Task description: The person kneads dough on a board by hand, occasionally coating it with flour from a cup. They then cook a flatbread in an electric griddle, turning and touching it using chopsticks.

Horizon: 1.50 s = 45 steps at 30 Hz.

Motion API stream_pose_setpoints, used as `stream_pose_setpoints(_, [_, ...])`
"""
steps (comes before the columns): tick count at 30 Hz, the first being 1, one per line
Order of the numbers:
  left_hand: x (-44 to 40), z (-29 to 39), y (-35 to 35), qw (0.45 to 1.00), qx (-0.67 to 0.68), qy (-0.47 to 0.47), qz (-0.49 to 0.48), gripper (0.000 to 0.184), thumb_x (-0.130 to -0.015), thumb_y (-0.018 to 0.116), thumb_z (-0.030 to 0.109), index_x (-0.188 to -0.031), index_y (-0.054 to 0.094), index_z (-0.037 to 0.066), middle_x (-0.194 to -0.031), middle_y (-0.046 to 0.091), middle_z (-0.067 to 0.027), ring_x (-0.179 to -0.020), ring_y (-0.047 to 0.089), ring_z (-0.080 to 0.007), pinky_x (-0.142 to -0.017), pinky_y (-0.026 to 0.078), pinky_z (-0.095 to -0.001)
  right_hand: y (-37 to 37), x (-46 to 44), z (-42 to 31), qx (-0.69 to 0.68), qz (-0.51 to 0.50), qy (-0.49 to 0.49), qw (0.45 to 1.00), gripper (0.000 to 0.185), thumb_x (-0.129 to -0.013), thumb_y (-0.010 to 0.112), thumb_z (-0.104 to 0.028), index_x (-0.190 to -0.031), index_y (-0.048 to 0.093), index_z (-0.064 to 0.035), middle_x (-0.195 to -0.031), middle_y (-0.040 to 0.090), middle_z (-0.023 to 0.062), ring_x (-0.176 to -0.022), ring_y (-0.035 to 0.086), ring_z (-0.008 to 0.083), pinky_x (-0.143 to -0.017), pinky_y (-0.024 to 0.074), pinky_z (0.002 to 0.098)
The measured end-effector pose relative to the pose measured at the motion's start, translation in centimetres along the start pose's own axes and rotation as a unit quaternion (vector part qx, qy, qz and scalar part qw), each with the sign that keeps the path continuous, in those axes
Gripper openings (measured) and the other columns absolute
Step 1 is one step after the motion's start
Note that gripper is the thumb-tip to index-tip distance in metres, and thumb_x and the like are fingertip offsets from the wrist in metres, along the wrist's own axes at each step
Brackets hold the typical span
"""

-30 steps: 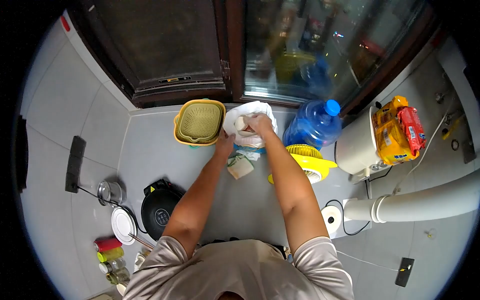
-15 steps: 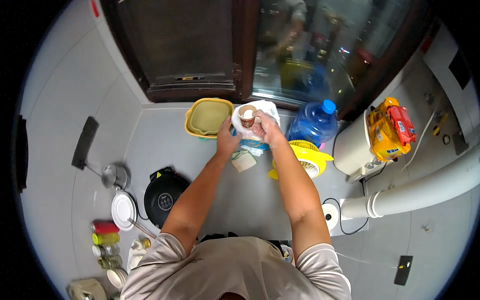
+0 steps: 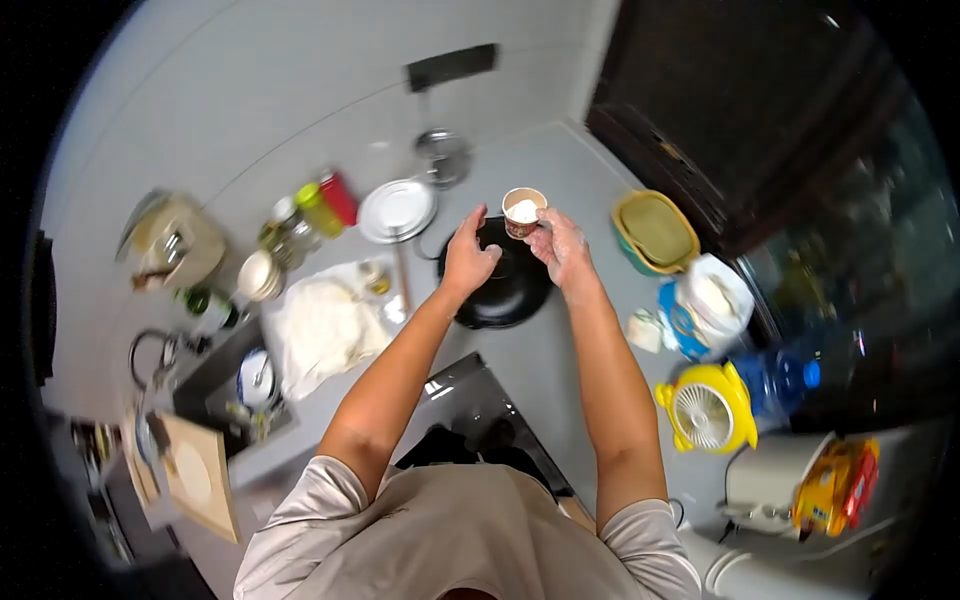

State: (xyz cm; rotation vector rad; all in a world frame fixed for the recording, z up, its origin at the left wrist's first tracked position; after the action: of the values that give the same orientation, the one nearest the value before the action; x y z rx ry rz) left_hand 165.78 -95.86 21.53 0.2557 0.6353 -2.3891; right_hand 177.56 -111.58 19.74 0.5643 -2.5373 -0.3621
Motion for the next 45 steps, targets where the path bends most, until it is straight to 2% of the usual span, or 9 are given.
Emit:
stream_pose_setpoints(5, [7.4, -5.4, -19.8, 0.985, -0.063, -0.064, 0.144, 0.083, -0.079, 0.067, 0.006, -0.158, 0.043, 0.002, -0.148, 0.059, -0.0209, -0.136, 0.059, -0.0323, -0.102, 0.052, -0.0392, 18.4, 3.2, 9.5, 0.052, -0.148, 0.049, 0.986, 0.039, -0.088, 0.078, -0.03, -0.118, 0.065, -0.0082, -0.092, 0.069, 0.0109, -0.075, 0.068, 0.0174, -0.061, 0.0535, 0.0248])
stream_pose_setpoints(11, [23.3, -9.4, -43.0, 0.944, -0.094, -0.126, 0.291, 0.084, -0.078, 0.068, 0.005, -0.158, 0.043, 0.003, -0.154, 0.055, -0.0186, -0.14, 0.056, -0.0318, -0.109, 0.05, -0.0394, 39.4, 13.5, 24.9, 0.116, -0.286, 0.126, 0.943, 0.037, -0.091, 0.076, -0.03, -0.12, 0.065, -0.01, -0.096, 0.072, 0.0158, -0.071, 0.069, 0.0186, -0.056, 0.0561, 0.0263])
stream_pose_setpoints(15, [36.0, -11.6, -55.8, 0.912, -0.108, -0.141, 0.369, 0.078, -0.079, 0.07, 0.005, -0.154, 0.047, 0.002, -0.149, 0.057, -0.0221, -0.136, 0.058, -0.0367, -0.114, 0.047, -0.0417, 50.1, 23.8, 35.2, 0.145, -0.331, 0.163, 0.918, 0.037, -0.092, 0.075, -0.031, -0.118, 0.066, -0.0069, -0.085, 0.071, 0.0141, -0.065, 0.068, 0.0166, -0.054, 0.0572, 0.0248])
stream_pose_setpoints(18, [45.0, -12.8, -64.4, 0.889, -0.108, -0.2, 0.398, 0.082, -0.08, 0.068, 0.003, -0.158, 0.043, 0.004, -0.154, 0.055, -0.0182, -0.141, 0.056, -0.0312, -0.112, 0.048, -0.0401, 56.6, 31.2, 42.2, 0.159, -0.368, 0.176, 0.899, 0.035, -0.091, 0.075, -0.031, -0.113, 0.067, -0.005, -0.08, 0.07, 0.012, -0.062, 0.067, 0.0153, -0.054, 0.0563, 0.0232])
stream_pose_setpoints(25, [61.0, -15.6, -79.2, 0.842, -0.118, -0.257, 0.458, 0.084, -0.081, 0.066, 0.001, -0.161, 0.039, 0.004, -0.16, 0.049, -0.0192, -0.146, 0.051, -0.0346, -0.113, 0.047, -0.0464, 68.5, 45.5, 55.8, 0.205, -0.427, 0.224, 0.852, 0.032, -0.088, 0.075, -0.034, -0.104, 0.069, -0.0059, -0.074, 0.066, 0.008, -0.06, 0.064, 0.0142, -0.054, 0.053, 0.024])
stream_pose_setpoints(27, [64.4, -16.3, -82.6, 0.829, -0.133, -0.253, 0.481, 0.084, -0.079, 0.069, 0.001, -0.158, 0.041, 0.003, -0.153, 0.054, -0.0231, -0.14, 0.056, -0.0368, -0.115, 0.047, -0.0425, 71.8, 48.7, 59.0, 0.22, -0.45, 0.221, 0.837, 0.032, -0.088, 0.075, -0.035, -0.104, 0.07, -0.007, -0.075, 0.066, 0.0085, -0.061, 0.064, 0.0145, -0.054, 0.0519, 0.0243])
stream_pose_setpoints(33, [72.9, -19.8, -92.8, 0.811, -0.129, -0.284, 0.495, 0.083, -0.082, 0.066, 0.0, -0.16, 0.04, 0.006, -0.161, 0.048, -0.0187, -0.145, 0.052, -0.0353, -0.11, 0.05, -0.0476, 80.6, 56.2, 69.0, 0.255, -0.468, 0.237, 0.812, 0.03, -0.091, 0.074, -0.035, -0.108, 0.07, -0.0105, -0.082, 0.068, 0.0093, -0.065, 0.065, 0.0158, -0.054, 0.0515, 0.0239])
stream_pose_setpoints(39, [82.2, -21.0, -103.1, 0.768, -0.098, -0.312, 0.55, 0.084, -0.08, 0.07, 0.002, -0.159, 0.041, 0.002, -0.157, 0.052, -0.0214, -0.142, 0.054, -0.0344, -0.114, 0.048, -0.0411, 89.5, 64.4, 78.9, 0.271, -0.499, 0.264, 0.78, 0.041, -0.09, 0.076, -0.035, -0.116, 0.067, -0.0057, -0.087, 0.067, 0.0143, -0.074, 0.068, 0.0201, -0.059, 0.0547, 0.0262])
stream_pose_setpoints(45, [90.4, -23.6, -114.5, 0.772, -0.108, -0.308, 0.545, 0.083, -0.082, 0.065, 0.0, -0.16, 0.039, 0.001, -0.16, 0.05, -0.0175, -0.144, 0.053, -0.0338, -0.109, 0.05, -0.0438, 98.0, 72.2, 87.4, 0.26, -0.518, 0.255, 0.774, 0.04, -0.09, 0.075, -0.035, -0.118, 0.066, -0.0084, -0.091, 0.07, 0.0163, -0.074, 0.068, 0.0215, -0.058, 0.0531, 0.0268])
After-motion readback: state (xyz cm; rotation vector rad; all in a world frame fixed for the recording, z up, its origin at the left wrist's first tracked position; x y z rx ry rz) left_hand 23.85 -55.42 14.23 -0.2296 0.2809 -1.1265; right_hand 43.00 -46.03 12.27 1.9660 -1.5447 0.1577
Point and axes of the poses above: each hand's wrist, its own x-axis away from the middle knuckle, its own y-axis out of the palm, z = x × y, the point moved 9 cm from there along -x, towards the middle knuckle
